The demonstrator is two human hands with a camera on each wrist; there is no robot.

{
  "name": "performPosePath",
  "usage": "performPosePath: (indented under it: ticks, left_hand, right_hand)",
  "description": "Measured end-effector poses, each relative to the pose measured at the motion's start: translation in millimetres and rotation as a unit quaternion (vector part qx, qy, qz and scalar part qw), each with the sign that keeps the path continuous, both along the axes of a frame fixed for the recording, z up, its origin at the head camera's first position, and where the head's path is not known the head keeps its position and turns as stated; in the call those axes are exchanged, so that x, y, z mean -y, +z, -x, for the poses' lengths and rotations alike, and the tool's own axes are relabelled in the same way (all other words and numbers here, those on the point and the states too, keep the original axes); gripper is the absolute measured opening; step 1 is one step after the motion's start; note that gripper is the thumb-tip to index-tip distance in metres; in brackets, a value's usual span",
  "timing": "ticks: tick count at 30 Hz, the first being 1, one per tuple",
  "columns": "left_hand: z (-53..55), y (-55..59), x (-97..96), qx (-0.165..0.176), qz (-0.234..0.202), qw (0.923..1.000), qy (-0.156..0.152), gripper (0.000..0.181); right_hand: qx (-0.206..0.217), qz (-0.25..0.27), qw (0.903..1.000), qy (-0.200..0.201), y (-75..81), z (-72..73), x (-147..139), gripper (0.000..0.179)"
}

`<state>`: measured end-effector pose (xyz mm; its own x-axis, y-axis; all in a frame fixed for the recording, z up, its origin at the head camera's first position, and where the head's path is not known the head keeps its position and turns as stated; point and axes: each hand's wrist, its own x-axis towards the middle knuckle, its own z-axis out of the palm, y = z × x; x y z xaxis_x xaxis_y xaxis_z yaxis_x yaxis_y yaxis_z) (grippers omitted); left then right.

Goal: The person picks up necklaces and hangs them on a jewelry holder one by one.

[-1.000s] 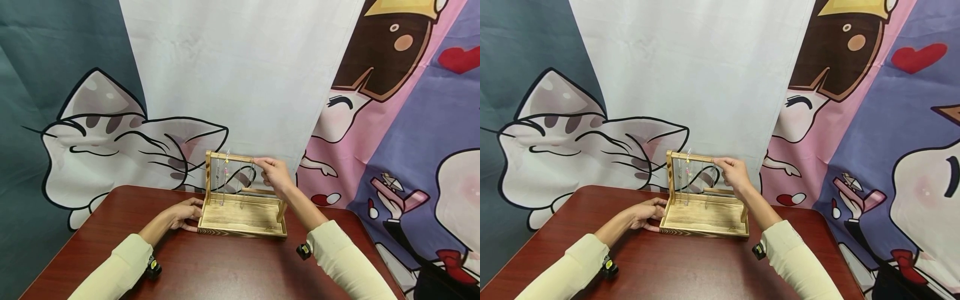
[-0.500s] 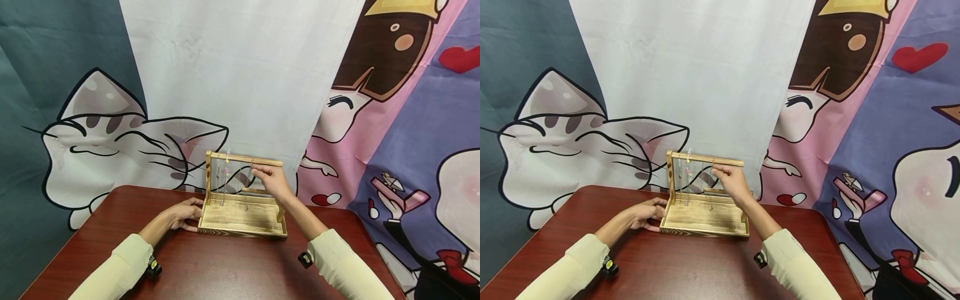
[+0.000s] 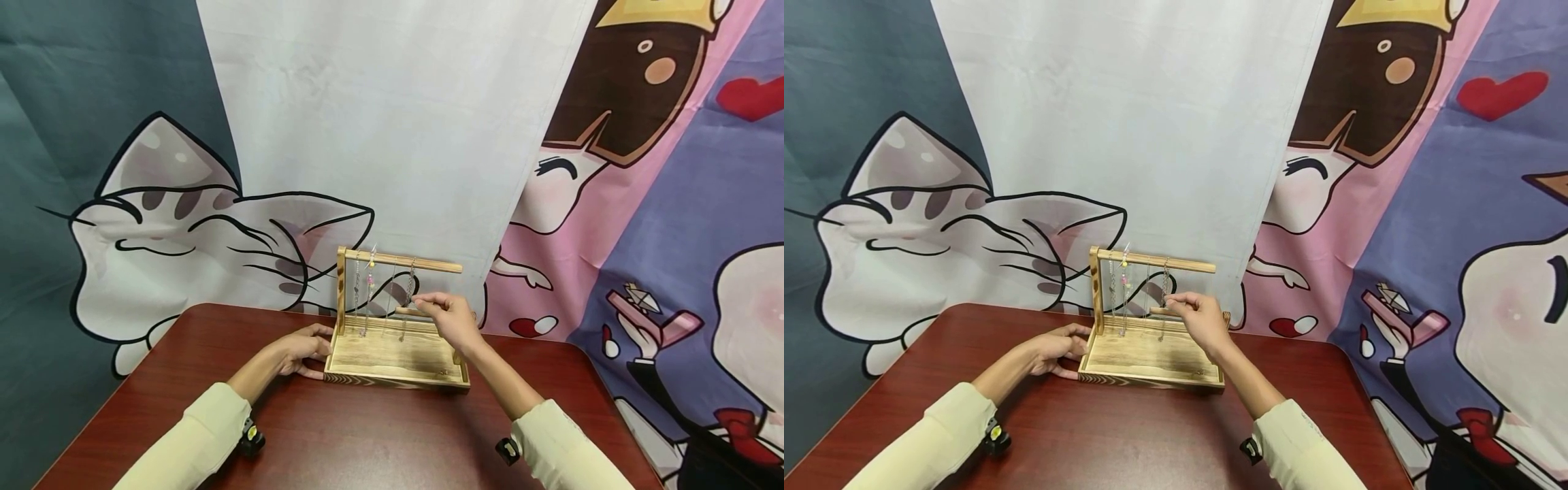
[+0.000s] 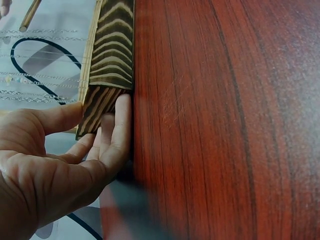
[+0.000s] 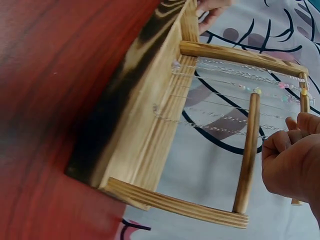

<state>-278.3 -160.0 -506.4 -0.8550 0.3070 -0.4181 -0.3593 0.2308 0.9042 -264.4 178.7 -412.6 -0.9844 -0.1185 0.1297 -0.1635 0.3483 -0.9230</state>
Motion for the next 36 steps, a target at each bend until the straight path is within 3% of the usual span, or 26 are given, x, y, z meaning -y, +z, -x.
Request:
performPosePath:
  ticks: [7,15,26,30,36]
  left_hand:
    - [-0.1,-0.2,0.0,0.0,-0.002,1.0,0.002,0.063]
    - [-0.3,0.1,-0.7,-0.003,0.0,1.0,0.001,0.062]
    - [-0.4,-0.4,-0.3,0.0,-0.003,1.0,0.001,0.063]
    - [0.3,-1.3,-0.4,0.002,-0.003,1.0,-0.001,0.063]
    - [0.9,-0.8,-0.3,0.005,-0.004,1.0,0.0,0.064]
  right_hand:
    - [0.015,0.014,0.9997,0.012,-13.3,-10.2,-6,0.025]
    - [0.026,0.023,0.9979,0.054,-30.6,-16.9,-19,0.027]
    - [-0.002,-0.082,0.9939,0.074,-67.0,-26.5,-47,0.025]
    - [-0.037,-0.183,0.9781,0.093,-78.3,-30.2,-58,0.022]
    - [-0.125,-0.319,0.9308,0.128,-91.8,-32.5,-70,0.02]
